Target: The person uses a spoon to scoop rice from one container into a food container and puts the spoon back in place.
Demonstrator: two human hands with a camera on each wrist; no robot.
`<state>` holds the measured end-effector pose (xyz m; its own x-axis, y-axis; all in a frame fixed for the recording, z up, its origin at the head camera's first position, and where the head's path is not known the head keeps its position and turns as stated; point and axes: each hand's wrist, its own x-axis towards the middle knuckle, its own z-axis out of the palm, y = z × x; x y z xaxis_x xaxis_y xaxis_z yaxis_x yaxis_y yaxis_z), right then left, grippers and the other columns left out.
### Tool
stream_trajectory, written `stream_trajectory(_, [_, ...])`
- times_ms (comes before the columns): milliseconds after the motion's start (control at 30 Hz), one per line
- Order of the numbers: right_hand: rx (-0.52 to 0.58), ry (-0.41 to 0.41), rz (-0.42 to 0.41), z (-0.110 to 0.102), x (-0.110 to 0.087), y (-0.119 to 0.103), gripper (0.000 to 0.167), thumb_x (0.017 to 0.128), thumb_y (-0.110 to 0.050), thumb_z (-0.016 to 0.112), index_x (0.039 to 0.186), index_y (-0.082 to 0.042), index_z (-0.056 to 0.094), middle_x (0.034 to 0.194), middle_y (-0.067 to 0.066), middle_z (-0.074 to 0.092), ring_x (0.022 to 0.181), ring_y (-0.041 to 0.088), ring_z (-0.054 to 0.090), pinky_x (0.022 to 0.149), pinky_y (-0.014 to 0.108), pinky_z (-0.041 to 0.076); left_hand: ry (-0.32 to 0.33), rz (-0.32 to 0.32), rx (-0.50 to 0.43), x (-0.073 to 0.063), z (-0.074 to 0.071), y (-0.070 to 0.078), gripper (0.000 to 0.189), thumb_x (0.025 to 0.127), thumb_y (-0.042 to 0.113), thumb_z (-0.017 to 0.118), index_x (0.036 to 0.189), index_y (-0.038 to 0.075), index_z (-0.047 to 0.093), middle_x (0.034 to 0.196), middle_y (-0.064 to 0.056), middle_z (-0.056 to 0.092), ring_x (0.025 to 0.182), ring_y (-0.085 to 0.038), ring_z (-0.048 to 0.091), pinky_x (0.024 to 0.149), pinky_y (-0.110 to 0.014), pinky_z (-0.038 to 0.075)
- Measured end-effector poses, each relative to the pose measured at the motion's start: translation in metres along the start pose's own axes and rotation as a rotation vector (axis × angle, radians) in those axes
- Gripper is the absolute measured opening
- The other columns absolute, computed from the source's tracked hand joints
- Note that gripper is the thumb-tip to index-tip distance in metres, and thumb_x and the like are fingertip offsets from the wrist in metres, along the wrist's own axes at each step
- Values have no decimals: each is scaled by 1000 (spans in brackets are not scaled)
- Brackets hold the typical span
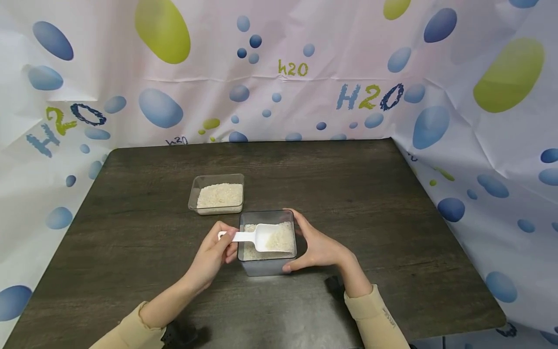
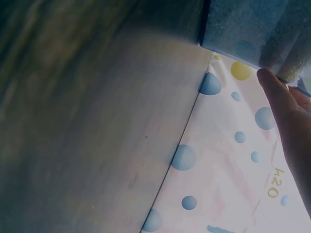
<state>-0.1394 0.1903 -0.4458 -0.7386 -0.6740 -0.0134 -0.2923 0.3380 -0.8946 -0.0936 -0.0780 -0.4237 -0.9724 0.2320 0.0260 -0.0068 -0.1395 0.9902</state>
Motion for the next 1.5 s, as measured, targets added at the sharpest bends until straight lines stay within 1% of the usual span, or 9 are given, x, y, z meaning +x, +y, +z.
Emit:
stream_trajectory(100, [-3,0,-7,0,1,0,118,74,-25,87,156,-27,1,162,10,2,148,37,4,111,65,17,13,67,-21,-4,1,-6,12,107,8,34,98,2,37,63,1,37,53,-6,36,52,-19,30])
stream_trajectory(233, [-1,2,-7,-1,2,-1,120,73,-26,87,156,-27,0,161,14,1,148,38,4,110,66,16,23,146,-73,-7,0,-12,13,108,13,34,96,7,35,64,2,38,55,-5,37,52,-20,29])
stream_trajectory(400, [4,2,-5,-1,2,-1,120,73,-28,87,155,-29,1,162,14,0,147,36,6,110,65,19,27,213,-167,-11,-3,-20,11,108,13,33,98,11,37,64,5,40,55,-4,39,52,-19,29])
stream_trajectory(500, [-1,6,-5,-1,3,0,119,72,-27,88,155,-30,3,161,11,3,147,34,9,109,65,22,21,239,-211,-13,-5,-24,10,108,13,31,102,11,38,65,6,41,55,-4,39,52,-19,30])
stream_trajectory(600, [-8,10,-7,-1,3,1,119,72,-28,88,155,-30,3,161,7,5,147,33,12,109,65,23,15,243,-253,-14,-7,-27,11,108,13,30,102,10,39,65,6,41,56,-5,39,54,-19,33])
stream_trajectory(800, [-13,14,-12,0,3,2,120,71,-28,89,155,-28,2,161,5,6,146,32,13,109,65,23,22,226,-321,-14,-8,-28,13,108,17,31,101,10,40,66,6,42,57,-6,39,56,-21,31])
stream_trajectory(1067, [1,6,-21,-1,2,1,122,72,-26,88,156,-21,0,161,13,2,147,36,8,108,67,21,-9,250,-353,-14,-8,-27,15,109,16,29,99,12,40,68,6,43,58,-7,39,58,-20,33])
stream_trajectory(1233, [9,2,-17,-1,1,1,122,73,-24,88,156,-21,-1,161,12,4,146,39,9,107,68,21,-10,280,-371,-13,-9,-25,15,109,15,29,98,13,40,67,5,42,58,-8,38,56,-24,29])
stream_trajectory(1500, [11,15,-15,1,1,4,120,71,-26,89,155,-27,4,159,7,12,145,31,16,108,66,23,18,300,-388,-9,-15,-18,17,108,10,29,95,13,40,66,5,42,58,-9,38,55,-23,29])
